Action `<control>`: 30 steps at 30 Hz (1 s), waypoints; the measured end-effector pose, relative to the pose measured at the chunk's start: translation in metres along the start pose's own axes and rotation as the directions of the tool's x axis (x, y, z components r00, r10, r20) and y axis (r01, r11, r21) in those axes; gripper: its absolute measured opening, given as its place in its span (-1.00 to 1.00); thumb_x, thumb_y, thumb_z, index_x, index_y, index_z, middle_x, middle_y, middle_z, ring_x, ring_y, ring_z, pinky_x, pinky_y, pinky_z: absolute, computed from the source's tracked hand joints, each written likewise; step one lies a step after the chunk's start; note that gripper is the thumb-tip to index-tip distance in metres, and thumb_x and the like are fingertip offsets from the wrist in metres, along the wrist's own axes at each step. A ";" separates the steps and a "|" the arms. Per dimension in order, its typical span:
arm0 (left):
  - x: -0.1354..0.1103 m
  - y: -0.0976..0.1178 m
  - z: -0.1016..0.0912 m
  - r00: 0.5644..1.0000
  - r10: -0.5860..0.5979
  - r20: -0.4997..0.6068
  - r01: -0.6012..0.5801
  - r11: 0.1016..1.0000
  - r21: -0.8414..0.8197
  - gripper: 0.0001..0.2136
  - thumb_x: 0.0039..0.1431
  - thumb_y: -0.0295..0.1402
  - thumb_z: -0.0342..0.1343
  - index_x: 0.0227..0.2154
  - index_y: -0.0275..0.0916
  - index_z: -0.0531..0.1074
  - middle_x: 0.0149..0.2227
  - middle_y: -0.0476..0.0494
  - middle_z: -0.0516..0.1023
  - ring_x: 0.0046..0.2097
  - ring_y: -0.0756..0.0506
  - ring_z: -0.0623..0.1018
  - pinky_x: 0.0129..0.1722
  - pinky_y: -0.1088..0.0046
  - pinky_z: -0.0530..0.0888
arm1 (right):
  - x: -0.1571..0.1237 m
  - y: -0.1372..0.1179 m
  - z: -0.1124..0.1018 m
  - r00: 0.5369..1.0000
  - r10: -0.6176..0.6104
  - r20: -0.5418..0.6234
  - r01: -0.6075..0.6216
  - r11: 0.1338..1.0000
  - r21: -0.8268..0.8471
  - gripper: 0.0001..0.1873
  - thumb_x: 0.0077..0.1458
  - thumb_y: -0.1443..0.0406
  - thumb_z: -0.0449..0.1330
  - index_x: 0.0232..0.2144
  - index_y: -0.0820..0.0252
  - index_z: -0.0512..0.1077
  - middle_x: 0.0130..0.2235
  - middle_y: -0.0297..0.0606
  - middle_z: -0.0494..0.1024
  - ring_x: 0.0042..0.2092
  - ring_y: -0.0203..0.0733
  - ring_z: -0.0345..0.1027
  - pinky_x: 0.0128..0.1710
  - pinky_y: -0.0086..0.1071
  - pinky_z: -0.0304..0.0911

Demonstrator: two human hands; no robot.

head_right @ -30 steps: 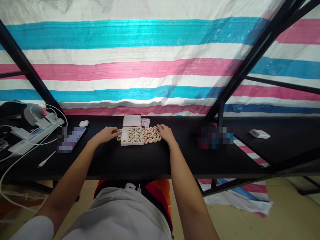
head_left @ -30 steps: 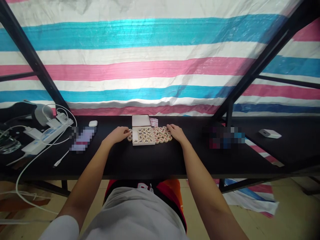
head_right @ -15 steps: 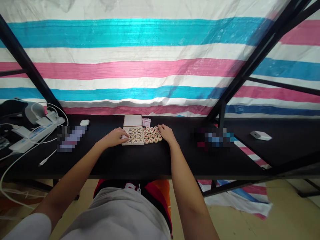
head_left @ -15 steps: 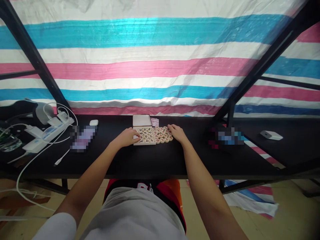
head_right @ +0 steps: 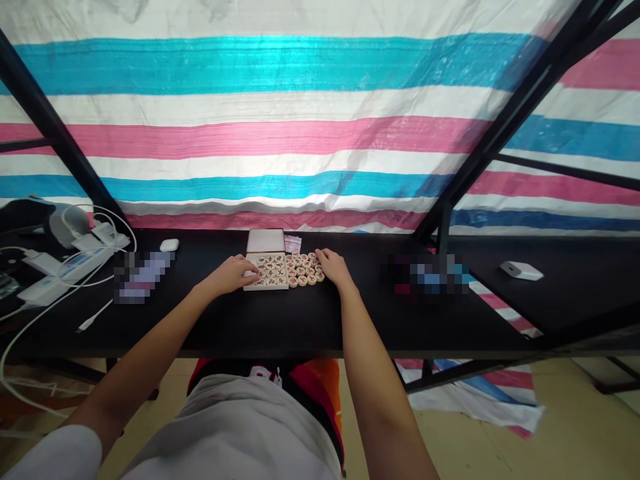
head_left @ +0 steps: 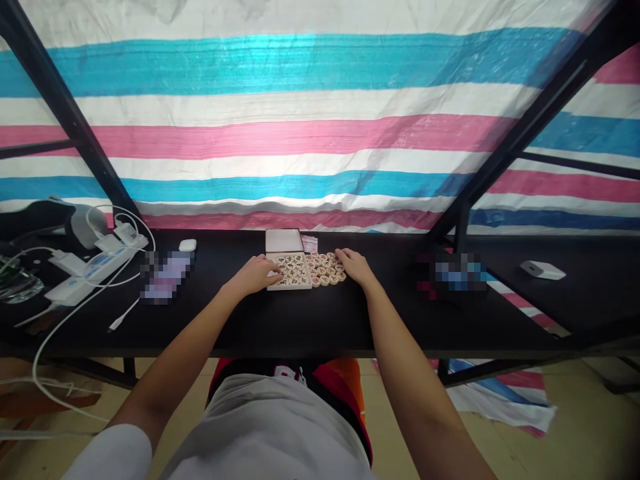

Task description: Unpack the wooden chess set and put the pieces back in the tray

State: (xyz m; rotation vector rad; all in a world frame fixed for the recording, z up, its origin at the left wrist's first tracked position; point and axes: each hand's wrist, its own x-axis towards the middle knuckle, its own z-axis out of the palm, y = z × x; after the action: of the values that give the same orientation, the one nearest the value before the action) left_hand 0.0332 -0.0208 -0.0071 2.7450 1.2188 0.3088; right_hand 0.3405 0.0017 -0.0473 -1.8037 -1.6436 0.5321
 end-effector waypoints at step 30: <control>-0.002 -0.010 -0.008 0.993 -0.111 -0.025 0.103 0.968 -0.230 -0.76 0.02 -0.13 0.15 -0.41 -0.20 0.52 -0.22 -0.11 0.51 -0.14 -0.14 0.43 -0.12 0.37 0.32 | -0.003 -0.003 -0.002 1.000 -0.001 0.000 0.001 1.000 -0.008 -0.58 0.15 0.06 -0.07 -0.32 0.17 0.48 -0.31 -0.23 0.56 -0.25 -0.18 0.37 -0.25 -0.39 0.12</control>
State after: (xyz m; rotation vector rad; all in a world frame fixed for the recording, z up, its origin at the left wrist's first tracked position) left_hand 0.0231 -0.0153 -0.0013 2.4793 1.2493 0.4605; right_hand 0.3386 -0.0013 -0.0441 -1.8086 -1.6492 0.5256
